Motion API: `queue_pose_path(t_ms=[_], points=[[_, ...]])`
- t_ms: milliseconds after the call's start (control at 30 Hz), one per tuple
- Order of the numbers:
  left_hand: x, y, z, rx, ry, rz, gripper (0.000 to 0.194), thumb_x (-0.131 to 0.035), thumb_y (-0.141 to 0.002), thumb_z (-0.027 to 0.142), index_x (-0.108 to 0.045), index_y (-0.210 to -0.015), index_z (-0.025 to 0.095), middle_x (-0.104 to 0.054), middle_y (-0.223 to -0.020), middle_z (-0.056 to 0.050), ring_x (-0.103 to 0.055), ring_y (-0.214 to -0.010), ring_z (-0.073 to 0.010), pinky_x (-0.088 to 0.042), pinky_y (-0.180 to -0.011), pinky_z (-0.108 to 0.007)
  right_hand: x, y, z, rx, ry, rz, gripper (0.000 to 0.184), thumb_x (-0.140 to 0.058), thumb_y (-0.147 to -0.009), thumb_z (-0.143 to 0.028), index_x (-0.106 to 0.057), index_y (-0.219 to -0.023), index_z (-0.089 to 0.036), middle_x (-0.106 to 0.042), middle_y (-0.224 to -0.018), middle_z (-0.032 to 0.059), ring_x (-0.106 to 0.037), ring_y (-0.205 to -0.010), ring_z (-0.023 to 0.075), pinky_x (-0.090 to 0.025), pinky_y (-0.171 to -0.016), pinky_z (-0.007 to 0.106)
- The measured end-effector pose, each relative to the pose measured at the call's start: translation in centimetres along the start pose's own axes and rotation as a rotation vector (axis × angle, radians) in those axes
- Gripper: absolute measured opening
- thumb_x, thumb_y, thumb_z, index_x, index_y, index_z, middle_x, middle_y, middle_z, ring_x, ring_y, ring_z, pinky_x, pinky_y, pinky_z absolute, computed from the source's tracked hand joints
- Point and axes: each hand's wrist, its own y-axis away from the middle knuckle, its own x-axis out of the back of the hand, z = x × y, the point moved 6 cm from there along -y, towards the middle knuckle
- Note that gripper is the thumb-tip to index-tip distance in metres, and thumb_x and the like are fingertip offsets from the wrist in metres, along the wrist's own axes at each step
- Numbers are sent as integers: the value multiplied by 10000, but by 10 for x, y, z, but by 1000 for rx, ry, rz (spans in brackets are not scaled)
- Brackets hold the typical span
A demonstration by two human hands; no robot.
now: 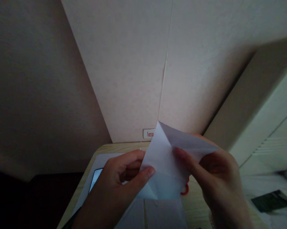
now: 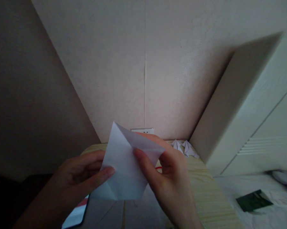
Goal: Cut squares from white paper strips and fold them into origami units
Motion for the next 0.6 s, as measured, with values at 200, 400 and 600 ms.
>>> queue_pose_path(t_ms=[200, 400, 600], points=[[-4, 1, -2, 5, 131, -14, 107, -846, -722, 205, -864, -797, 280, -821, -688, 4, -727, -579, -126, -550, -588, -147, 6, -1, -9, 164, 43, -103, 327, -688, -926, -145, -820, -1013, -432, -835, -1038, -71, -777, -996, 220, -630, -889, 346], [2, 1, -6, 50, 194, 81, 128, -883, -651, 191, -850, -758, 253, -808, -651, 2, -700, -529, -113, -507, -512, -135, 6, 3, -21, 366, 178, -264, 499, -649, -925, -60, -763, -1179, -474, -765, -1264, -130, -728, -1152, 153, -566, -992, 242], [1, 2, -6, 72, 211, 42, 169, -852, -692, 198, -859, -852, 252, -812, -643, -14, -717, -527, -120, -516, -522, -138, 4, 5, -18, 536, 419, -382, 672, -542, -835, 60, -700, -1331, -365, -667, -1430, -53, -690, -1233, 196, -548, -1056, 303]])
